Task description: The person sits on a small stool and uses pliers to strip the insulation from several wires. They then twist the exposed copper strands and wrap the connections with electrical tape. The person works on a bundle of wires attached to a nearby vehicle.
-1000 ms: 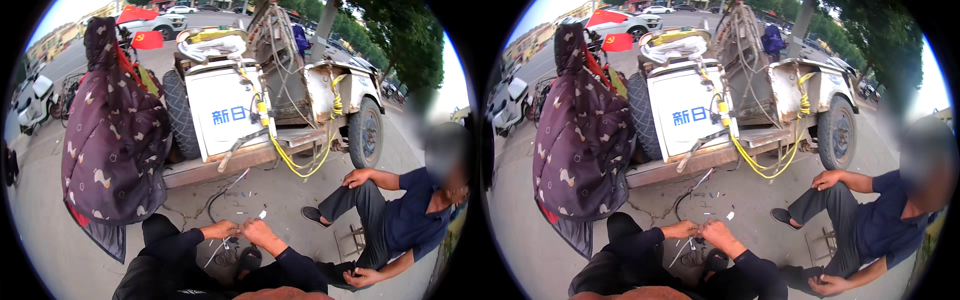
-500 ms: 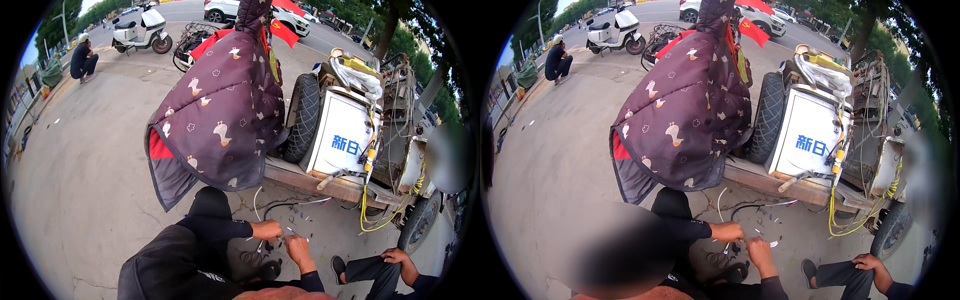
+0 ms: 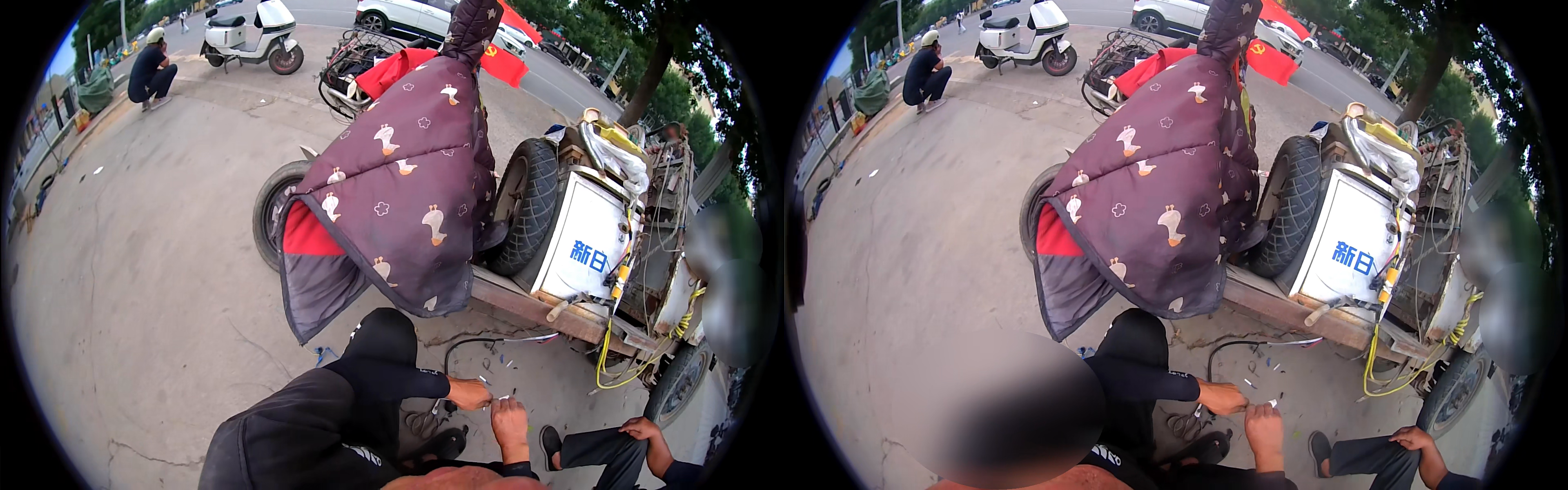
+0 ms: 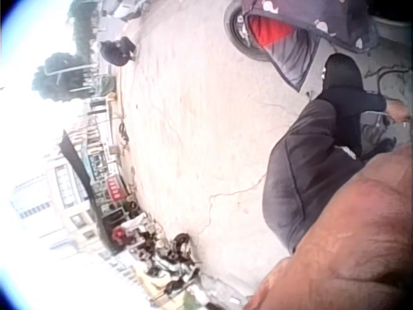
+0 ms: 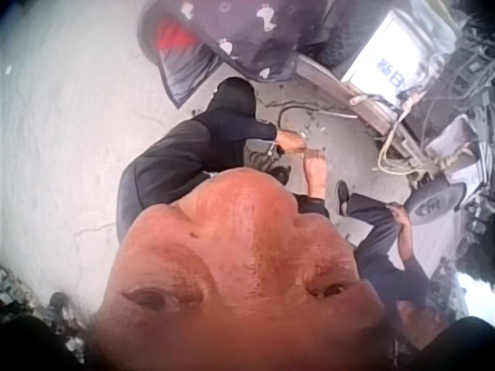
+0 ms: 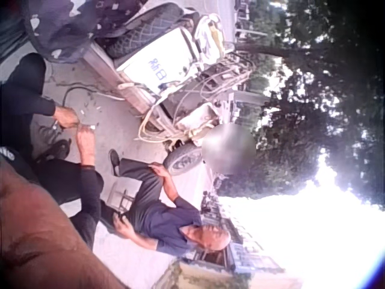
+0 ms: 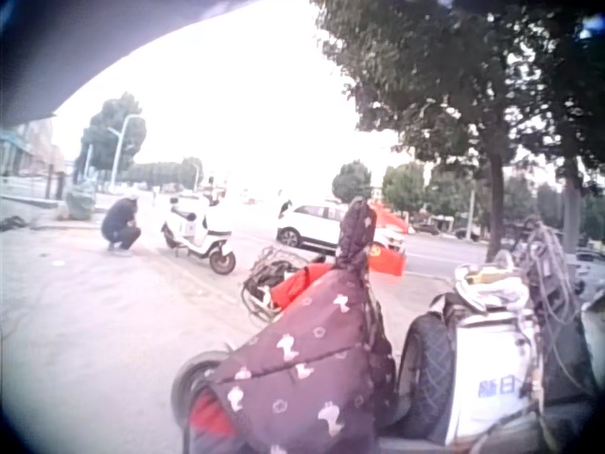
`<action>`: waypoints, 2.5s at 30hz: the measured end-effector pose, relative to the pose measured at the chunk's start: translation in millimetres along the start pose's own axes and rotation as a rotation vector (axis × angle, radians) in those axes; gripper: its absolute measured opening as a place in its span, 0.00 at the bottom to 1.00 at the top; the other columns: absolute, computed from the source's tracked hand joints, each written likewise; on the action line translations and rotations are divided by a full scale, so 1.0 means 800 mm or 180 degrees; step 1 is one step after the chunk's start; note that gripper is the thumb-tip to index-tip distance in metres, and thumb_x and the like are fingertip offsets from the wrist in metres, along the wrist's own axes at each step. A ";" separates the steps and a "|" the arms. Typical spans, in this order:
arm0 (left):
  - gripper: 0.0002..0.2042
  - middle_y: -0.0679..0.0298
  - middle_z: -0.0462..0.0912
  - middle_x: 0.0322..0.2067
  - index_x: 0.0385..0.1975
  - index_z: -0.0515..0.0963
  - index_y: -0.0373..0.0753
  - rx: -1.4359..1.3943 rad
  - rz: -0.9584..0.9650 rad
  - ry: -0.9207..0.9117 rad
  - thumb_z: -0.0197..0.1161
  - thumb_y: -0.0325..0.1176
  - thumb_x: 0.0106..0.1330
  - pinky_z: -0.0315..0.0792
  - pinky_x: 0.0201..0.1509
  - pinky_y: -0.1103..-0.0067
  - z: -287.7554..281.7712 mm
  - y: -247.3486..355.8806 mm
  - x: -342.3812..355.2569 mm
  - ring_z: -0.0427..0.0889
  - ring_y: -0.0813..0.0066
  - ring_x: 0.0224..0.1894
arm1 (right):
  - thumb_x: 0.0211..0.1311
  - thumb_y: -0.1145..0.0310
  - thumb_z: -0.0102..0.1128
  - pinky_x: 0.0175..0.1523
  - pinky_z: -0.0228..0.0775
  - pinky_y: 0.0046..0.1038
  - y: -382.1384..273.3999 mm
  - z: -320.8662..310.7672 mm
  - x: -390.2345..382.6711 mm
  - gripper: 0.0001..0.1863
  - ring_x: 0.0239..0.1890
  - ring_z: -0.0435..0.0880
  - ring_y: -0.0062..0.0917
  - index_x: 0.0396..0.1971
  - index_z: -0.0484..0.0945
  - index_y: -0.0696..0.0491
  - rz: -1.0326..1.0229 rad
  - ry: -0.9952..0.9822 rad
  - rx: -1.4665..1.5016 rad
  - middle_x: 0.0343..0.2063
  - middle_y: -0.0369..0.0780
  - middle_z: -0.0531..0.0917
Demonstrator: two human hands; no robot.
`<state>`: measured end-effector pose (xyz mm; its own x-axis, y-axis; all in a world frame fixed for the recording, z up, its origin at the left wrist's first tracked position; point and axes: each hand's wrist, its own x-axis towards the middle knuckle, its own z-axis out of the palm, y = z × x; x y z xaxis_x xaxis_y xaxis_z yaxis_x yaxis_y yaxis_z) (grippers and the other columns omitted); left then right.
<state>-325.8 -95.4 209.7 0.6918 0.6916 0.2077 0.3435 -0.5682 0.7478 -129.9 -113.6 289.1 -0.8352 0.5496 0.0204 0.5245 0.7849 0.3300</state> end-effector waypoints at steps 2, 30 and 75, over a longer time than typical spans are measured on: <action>0.12 0.48 0.84 0.28 0.36 0.77 0.33 -0.0364 -0.0058 -0.0116 0.55 0.37 0.71 0.75 0.41 0.56 0.005 0.013 -0.006 0.84 0.43 0.35 | 0.58 0.67 0.59 0.41 0.75 0.34 -0.014 -0.019 -0.016 0.04 0.35 0.83 0.32 0.27 0.77 0.50 0.0040 -0.0052 -0.0187 0.26 0.38 0.81; 0.09 0.47 0.87 0.29 0.31 0.77 0.29 -0.0298 -0.0272 -0.0250 0.68 0.29 0.63 0.79 0.38 0.68 0.297 0.227 0.427 0.89 0.56 0.33 | 0.51 0.63 0.64 0.31 0.78 0.38 0.292 0.070 -0.451 0.09 0.29 0.86 0.37 0.23 0.83 0.53 0.0977 0.0149 0.0482 0.20 0.42 0.84; 0.06 0.50 0.82 0.27 0.32 0.81 0.34 0.0096 -0.0559 -0.0246 0.68 0.30 0.64 0.75 0.35 0.62 0.190 -0.232 0.480 0.82 0.46 0.31 | 0.52 0.70 0.62 0.39 0.78 0.31 0.439 0.394 -0.133 0.04 0.36 0.83 0.29 0.26 0.79 0.52 0.0389 0.0330 0.1226 0.25 0.37 0.81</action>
<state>-27.1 208.0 54.6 0.6659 0.7456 0.0259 0.4813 -0.4559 0.7487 195.4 194.2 105.4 -0.7649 0.6290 0.1388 0.6279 0.7762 -0.0575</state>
